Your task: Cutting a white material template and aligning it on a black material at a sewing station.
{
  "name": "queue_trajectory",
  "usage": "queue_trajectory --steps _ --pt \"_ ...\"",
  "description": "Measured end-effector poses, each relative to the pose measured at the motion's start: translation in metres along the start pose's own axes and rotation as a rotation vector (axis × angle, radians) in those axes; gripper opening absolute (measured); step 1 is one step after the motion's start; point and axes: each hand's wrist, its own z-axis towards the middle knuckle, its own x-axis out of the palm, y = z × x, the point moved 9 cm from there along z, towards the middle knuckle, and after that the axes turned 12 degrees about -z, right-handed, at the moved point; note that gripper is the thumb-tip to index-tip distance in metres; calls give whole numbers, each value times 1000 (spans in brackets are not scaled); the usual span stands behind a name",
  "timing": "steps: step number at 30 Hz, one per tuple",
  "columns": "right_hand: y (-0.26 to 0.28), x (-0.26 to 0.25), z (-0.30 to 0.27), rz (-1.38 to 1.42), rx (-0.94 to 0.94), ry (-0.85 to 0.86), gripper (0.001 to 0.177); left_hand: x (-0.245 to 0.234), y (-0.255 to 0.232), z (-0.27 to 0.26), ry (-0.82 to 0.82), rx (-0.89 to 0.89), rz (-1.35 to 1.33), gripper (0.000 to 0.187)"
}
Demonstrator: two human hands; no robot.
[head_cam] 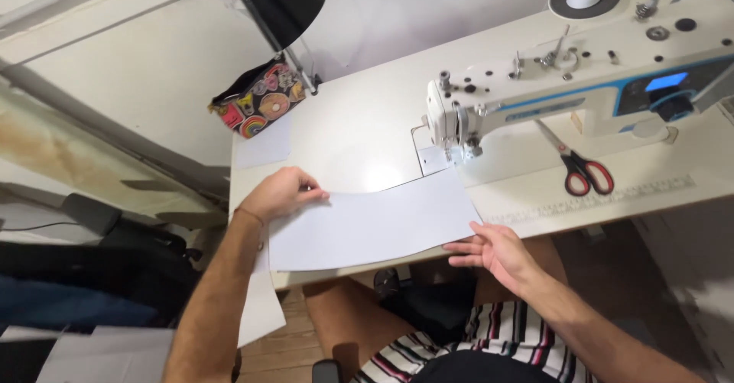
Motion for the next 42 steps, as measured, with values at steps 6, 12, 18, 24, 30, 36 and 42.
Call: queue_trajectory --steps 6,12,18,24,30,36,42 --pt "15 -3 7 -136 144 28 42 7 33 46 85 -12 -155 25" --pt "49 4 -3 -437 165 69 45 19 67 74 111 -43 -262 28" --pt "63 -2 13 -491 85 69 53 34 100 89 108 -78 -302 29" --pt "55 -14 29 -665 -36 17 38 36 103 87 90 -62 -333 28" --pt "54 -17 38 -633 -82 15 38 36 109 90 72 -88 -357 28" --pt "63 -10 30 -646 -91 -39 34 41 124 101 49 -83 -362 27" --pt "67 -5 26 -627 -104 -66 35 44 129 97 20 -106 -375 28"
